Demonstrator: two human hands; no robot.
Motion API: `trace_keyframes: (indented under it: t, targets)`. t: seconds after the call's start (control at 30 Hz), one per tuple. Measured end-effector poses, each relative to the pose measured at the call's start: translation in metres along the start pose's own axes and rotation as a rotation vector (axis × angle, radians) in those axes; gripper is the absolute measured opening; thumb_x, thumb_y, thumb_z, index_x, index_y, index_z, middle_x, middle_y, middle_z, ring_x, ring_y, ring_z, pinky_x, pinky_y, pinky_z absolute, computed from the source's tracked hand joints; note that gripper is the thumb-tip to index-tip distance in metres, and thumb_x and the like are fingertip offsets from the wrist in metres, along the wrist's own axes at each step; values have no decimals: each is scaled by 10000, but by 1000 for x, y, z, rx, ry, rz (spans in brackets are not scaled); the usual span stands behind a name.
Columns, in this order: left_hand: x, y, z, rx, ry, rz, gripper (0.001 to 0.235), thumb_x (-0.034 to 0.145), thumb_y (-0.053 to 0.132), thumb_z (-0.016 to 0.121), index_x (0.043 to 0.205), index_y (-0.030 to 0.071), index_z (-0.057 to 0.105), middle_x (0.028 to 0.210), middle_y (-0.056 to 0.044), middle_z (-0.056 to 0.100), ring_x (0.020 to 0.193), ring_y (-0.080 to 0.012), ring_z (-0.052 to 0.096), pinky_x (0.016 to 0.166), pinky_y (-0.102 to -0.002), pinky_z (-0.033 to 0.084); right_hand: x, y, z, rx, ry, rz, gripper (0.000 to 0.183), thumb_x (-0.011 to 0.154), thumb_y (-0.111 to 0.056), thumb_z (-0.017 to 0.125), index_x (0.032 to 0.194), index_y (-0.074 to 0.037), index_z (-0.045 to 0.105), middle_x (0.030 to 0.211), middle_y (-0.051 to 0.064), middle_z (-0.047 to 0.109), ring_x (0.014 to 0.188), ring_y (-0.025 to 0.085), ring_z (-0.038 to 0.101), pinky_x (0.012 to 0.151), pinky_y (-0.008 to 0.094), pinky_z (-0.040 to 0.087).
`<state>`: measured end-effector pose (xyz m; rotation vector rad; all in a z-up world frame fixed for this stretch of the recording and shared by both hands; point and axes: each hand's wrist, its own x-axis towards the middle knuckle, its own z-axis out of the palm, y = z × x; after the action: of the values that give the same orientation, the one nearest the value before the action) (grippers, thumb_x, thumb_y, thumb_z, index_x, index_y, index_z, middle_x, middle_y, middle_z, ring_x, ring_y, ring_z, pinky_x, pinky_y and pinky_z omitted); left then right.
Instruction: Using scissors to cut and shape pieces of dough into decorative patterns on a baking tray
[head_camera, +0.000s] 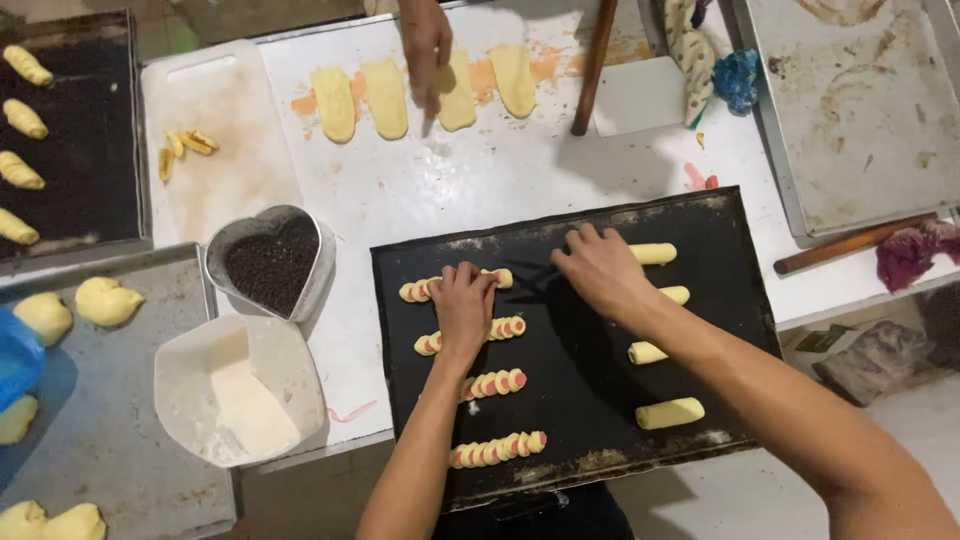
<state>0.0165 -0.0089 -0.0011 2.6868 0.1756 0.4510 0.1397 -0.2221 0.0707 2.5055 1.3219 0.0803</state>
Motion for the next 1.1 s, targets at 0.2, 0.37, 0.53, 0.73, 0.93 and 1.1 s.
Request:
trace_keyframes:
  t: [0.2,0.37,0.53,0.73,0.93,1.1]
  targets:
    - [0,1,2,48,-69,-19,129,998,337,632,961,296,749,894,89,521,911,-133,492,856,-372,316,11,-21,-1,-109,-9,-37,60,858,-189,694,830,-174,744,711,62,616,693,248,569,614,390,413]
    - [0,0,1,19,-86,-46,120,1005,307,609,994,300,729,936,94,495,935,-128,477,841,-366,305,18,-28,7,-194,-106,-55,151,840,-161,665,690,-176,663,588,13,537,563,198,496,540,359,352]
    - [2,8,2,-180,-108,-85,136,1037,242,583,1065,240,716,895,98,580,894,-137,537,831,-346,297,23,-34,-3,-253,-192,-111,218,861,-140,644,649,-177,605,536,-4,478,498,178,419,506,346,297]
    - [4,21,-4,-188,-40,-99,117,986,133,638,877,170,656,739,66,523,789,-150,503,851,-338,281,22,-39,-20,-357,-179,-125,280,850,-113,662,597,-219,604,517,-58,419,489,128,349,510,319,246]
    - [13,36,-23,-228,-39,-92,124,991,60,621,878,111,627,704,32,509,742,-170,489,808,-359,265,20,-38,-25,-358,-183,-186,369,846,-85,657,533,-230,526,470,-81,382,460,94,299,492,287,236]
    - [8,9,7,-196,-150,-23,133,1021,283,610,1137,262,671,878,78,484,821,-131,422,762,-339,276,17,-12,-8,-171,-273,-91,143,840,-117,721,738,-207,766,634,-9,694,585,166,614,513,337,431]
